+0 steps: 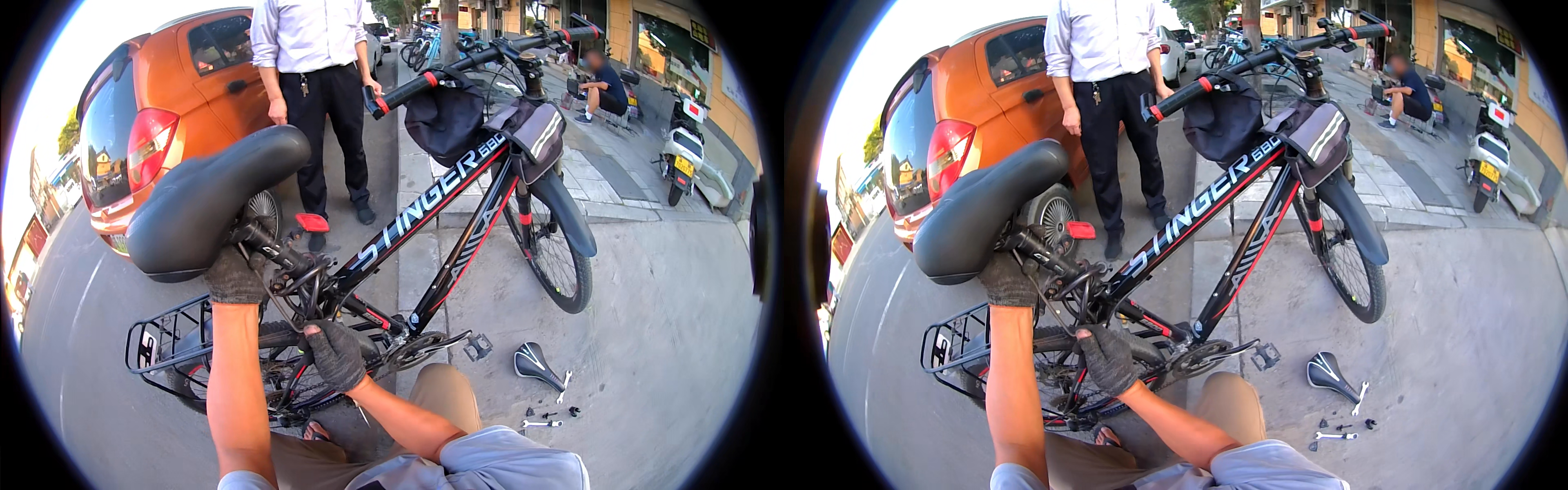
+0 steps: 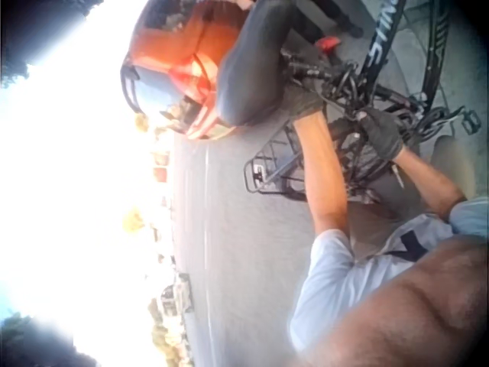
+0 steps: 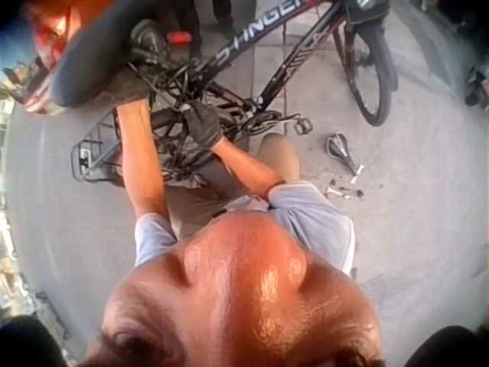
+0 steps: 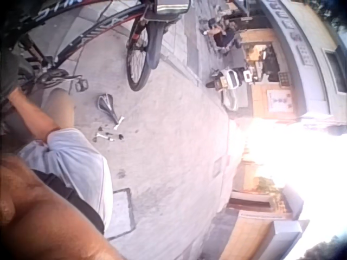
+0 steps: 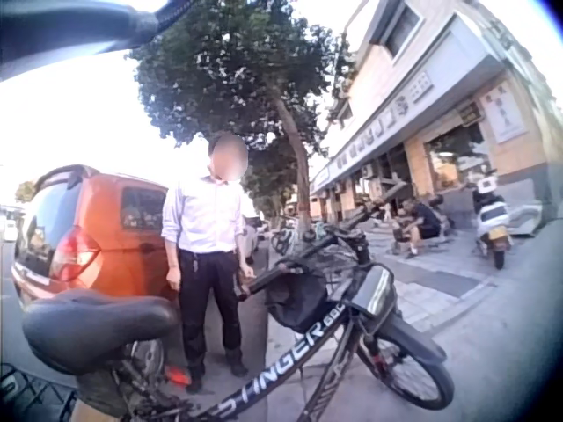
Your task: The person removes the bicycle seat using a screwdriver and then installs a new seat onto the frame. They use a wrench to tighten the seat post clamp, securing the new seat in place.
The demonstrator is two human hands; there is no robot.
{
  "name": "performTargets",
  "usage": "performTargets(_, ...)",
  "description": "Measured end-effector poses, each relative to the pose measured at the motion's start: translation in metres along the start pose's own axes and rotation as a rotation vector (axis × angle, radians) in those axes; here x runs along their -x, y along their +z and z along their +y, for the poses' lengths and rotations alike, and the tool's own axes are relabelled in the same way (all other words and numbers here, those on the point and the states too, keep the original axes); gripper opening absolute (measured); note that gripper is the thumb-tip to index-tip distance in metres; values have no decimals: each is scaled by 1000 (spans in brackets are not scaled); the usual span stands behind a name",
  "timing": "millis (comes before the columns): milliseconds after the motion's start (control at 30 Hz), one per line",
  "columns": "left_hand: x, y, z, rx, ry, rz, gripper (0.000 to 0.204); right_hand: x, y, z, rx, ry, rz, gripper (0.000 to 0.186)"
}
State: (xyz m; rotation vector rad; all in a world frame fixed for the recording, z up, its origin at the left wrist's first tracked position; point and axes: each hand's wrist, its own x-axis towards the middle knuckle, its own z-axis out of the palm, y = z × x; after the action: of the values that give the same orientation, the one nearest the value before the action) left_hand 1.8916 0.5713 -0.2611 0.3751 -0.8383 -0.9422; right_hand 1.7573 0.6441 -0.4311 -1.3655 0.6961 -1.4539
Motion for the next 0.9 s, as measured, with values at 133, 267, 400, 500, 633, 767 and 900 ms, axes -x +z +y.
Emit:
performTargets(133,1,3,-4,-37,79,74,39,-4,-4,-9,-366,461,-127,49)
performTargets(267,-1,-3,-3,25,54,11,40,-10,-8,-8,-688,688,-235,46)
performTargets(400,-5,-10,-2,1,-17,-15,49,-7,4,-4,-904,749,-270,41)
performTargets(500,-2,-11,-3,10,-22,-8,44,-1,17,-7,-345,456,-71,41)
performTargets(633,-1,-11,-6,10,20,3,41,2,21,-11,-120,367,92,47)
performTargets(767,-7,-13,-6,69,17,-68,46,0,10,-16,-362,571,-109,45)
performTargets(900,-12,-16,-5,34,-38,-74,39,0,-4,-18,-492,629,-222,41)
